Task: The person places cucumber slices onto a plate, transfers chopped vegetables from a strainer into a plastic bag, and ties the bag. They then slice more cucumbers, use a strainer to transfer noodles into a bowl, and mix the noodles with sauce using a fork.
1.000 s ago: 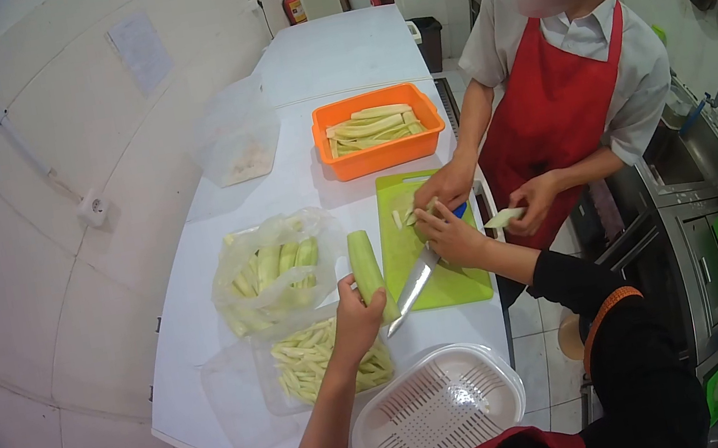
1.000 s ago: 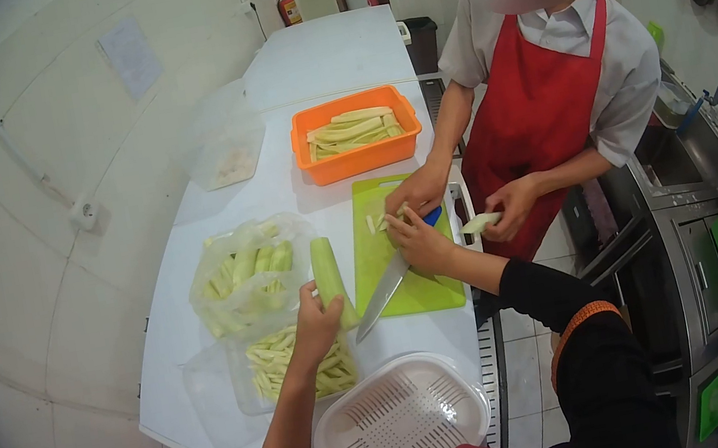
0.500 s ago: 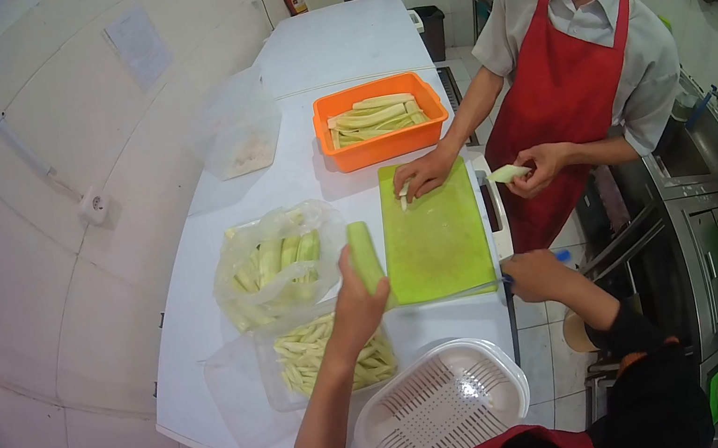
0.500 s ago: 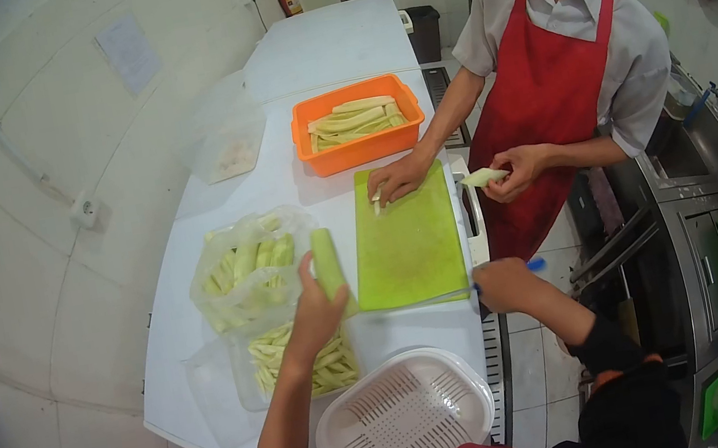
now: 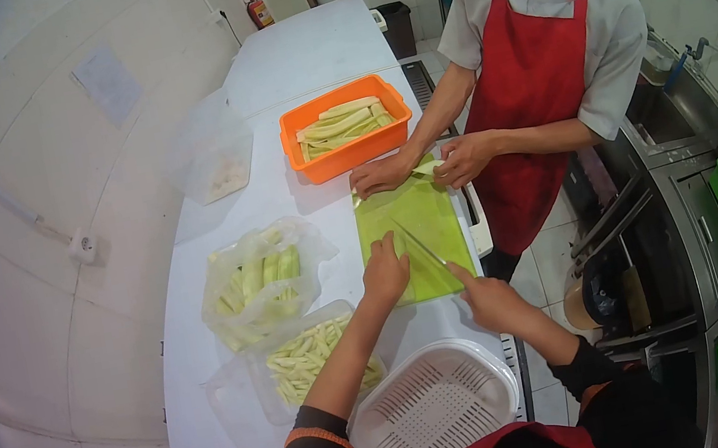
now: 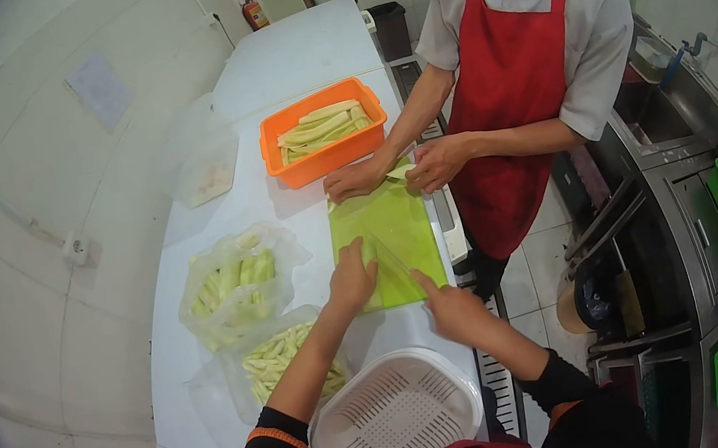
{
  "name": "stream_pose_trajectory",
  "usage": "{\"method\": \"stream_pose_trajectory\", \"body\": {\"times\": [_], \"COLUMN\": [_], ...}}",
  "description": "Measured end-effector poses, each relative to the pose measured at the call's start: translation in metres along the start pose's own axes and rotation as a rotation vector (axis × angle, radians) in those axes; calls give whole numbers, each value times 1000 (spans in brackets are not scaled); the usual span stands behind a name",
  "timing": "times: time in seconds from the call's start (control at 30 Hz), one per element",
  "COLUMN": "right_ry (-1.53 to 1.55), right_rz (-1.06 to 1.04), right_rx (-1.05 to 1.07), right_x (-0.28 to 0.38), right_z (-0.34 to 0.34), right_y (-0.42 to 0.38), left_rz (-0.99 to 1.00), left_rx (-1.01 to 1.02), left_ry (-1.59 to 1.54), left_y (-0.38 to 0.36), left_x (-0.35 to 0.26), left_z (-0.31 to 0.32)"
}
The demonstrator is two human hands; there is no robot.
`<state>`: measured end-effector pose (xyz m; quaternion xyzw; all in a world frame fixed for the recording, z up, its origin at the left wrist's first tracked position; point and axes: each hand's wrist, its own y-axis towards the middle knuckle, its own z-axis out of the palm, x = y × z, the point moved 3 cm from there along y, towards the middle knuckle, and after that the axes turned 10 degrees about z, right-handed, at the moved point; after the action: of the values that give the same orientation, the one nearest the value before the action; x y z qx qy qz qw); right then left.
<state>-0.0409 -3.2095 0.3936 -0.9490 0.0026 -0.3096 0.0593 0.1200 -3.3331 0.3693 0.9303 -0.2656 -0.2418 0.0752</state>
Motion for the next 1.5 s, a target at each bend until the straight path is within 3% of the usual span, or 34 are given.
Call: {"method": "stream_pose_trajectory", "body": {"times": [0.2, 0.5, 0.6, 0.73, 0.83, 0.9, 1.07, 1.3, 1.4, 1.5], "right_ry": [-29, 8, 125, 145, 316, 226, 58, 109, 77, 127], "right_rz": [-44, 25, -18, 90, 94, 25, 14, 4, 45, 116], "right_rx": [30, 104, 35, 121, 113, 75, 112, 128, 144, 198], "right_x": [19, 11, 2, 1, -3, 6, 15, 11, 5, -3], "right_z": [4, 15, 23, 22, 10, 3, -1, -2, 7, 17], "right_y": [-5, 1, 15, 22, 22, 11, -7, -8, 0, 10], "left_rz": [-117, 40, 75, 63, 101, 121, 52, -72, -23, -147], "left_rx": [56, -57, -77, -46, -58, -97, -99, -57, -107, 30], "left_ry": [-36, -27, -22, -46, -45, -50, -90, -127, -144, -155], "left_y": [-6, -6, -6, -7, -5, -8, -6, -4, -3, -3], "left_x": [-2, 0, -2, 0, 4, 3, 0, -4, -6, -6], "left_z": [6, 11, 9, 7, 3, 1, -2, -9, -9, -13]}}
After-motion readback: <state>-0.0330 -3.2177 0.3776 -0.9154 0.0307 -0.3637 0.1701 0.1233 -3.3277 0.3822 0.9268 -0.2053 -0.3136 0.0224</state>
